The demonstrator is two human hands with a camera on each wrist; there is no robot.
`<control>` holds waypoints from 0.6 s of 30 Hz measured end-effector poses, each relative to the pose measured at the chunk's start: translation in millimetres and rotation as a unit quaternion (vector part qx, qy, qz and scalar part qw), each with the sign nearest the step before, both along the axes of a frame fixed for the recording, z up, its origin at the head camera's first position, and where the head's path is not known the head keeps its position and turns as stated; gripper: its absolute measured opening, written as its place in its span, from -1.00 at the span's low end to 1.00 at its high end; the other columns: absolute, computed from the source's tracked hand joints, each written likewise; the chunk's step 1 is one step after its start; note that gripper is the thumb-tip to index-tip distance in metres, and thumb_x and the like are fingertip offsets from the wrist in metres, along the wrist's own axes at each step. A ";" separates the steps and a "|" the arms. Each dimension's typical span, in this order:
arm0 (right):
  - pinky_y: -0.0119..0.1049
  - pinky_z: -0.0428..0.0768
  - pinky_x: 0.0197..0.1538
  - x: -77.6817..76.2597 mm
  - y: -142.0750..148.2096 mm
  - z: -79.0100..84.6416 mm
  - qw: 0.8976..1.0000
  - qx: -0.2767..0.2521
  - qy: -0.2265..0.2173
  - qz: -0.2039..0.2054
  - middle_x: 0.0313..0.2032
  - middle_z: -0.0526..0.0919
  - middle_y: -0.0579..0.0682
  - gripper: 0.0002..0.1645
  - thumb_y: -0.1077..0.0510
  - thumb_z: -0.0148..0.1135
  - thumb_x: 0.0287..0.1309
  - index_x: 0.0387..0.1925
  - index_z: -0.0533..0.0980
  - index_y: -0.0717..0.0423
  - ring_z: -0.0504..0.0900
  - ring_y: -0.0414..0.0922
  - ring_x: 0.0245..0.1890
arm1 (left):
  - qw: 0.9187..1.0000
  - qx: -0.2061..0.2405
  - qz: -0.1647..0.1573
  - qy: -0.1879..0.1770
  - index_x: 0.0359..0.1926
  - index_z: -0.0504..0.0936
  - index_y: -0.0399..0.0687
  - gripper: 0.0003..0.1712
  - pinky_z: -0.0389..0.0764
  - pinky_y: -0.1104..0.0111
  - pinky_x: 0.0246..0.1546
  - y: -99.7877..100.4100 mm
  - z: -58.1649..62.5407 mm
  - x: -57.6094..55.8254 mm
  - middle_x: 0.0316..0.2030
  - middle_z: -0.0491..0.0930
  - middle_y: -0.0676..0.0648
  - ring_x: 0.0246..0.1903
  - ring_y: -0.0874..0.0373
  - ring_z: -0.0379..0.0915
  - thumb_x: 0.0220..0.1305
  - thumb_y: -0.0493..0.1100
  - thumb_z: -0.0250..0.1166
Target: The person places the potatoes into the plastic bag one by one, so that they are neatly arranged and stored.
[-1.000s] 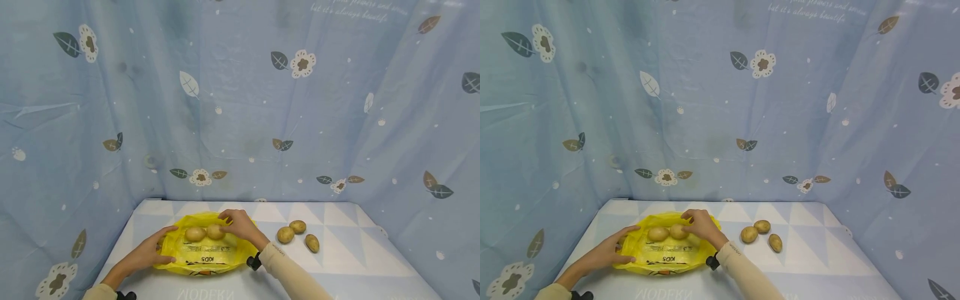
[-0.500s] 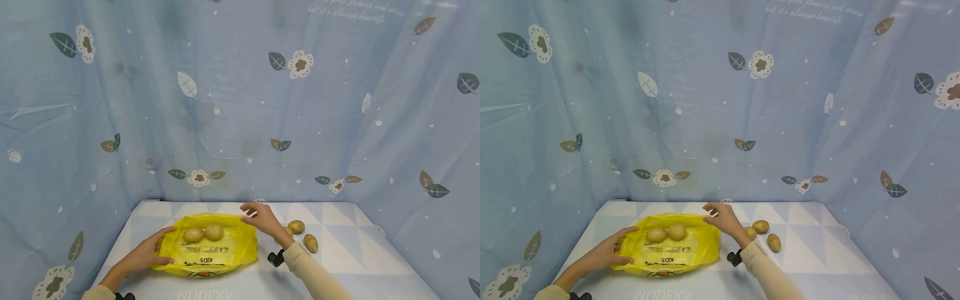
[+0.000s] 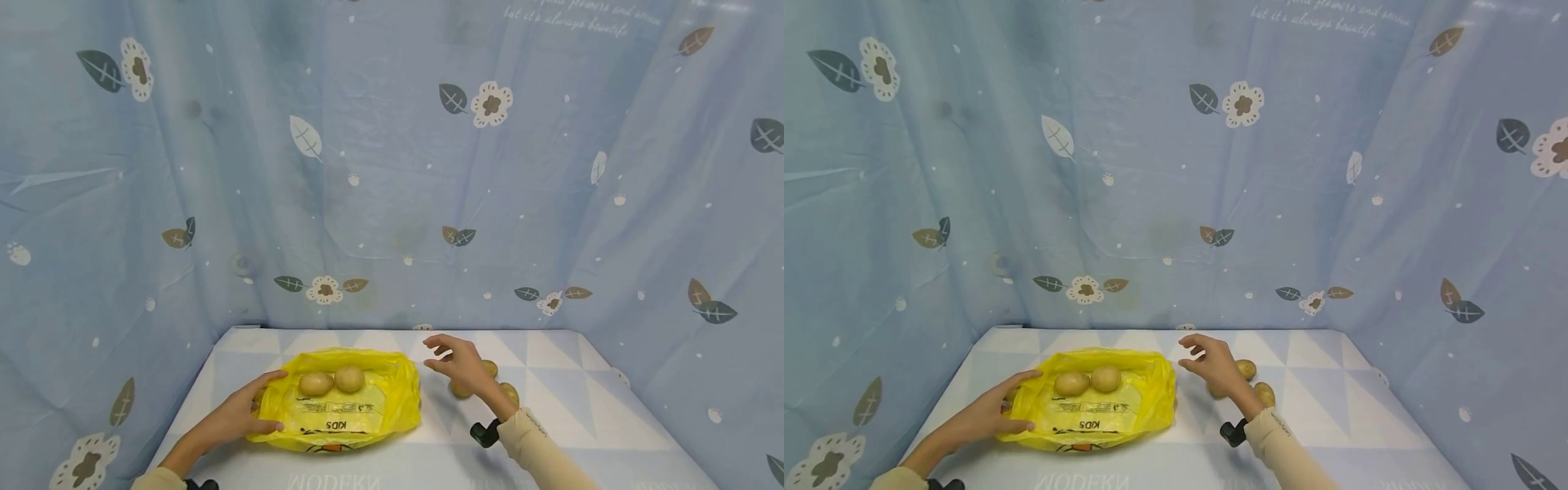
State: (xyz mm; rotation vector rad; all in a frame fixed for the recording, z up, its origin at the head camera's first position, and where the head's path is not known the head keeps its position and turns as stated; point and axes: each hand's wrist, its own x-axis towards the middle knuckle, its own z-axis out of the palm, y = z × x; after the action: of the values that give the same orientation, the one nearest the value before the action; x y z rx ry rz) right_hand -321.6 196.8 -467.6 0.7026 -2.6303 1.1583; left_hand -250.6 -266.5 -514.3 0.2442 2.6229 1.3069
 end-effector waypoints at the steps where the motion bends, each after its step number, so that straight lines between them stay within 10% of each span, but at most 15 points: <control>1: -0.32 0.72 -0.10 1.5 3.6 0.8 1.000 -0.001 -0.002 -0.006 -0.01 0.74 -0.01 -0.59 0.19 0.54 0.15 0.05 0.67 0.01 0.72 0.07 -0.09 | 1.000 0.001 -0.001 0.000 0.52 0.30 0.11 0.16 0.11 -0.42 0.34 -0.1 0.3 0.1 0.51 0.21 -0.27 0.47 -0.40 0.04 -0.09 0.09 0.69; 18: -0.23 0.72 -0.03 8.0 57.3 2.0 0.995 0.002 -0.025 -0.101 -0.01 0.73 -0.02 -0.53 0.20 0.57 0.10 0.08 0.67 -0.01 0.70 -0.02 -0.04 | 1.000 -0.005 -0.003 -0.006 0.53 0.29 0.13 0.17 0.15 -0.42 0.31 -1.4 -0.5 -0.5 0.52 0.19 -0.30 0.46 -0.40 0.07 -0.09 0.12 0.69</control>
State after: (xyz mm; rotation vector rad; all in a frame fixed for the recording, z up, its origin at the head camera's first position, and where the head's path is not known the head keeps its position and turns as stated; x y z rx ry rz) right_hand -313.6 254.1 -465.6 0.3994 -2.6705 1.1274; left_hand -251.1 -267.9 -514.8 0.2415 2.6156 1.2898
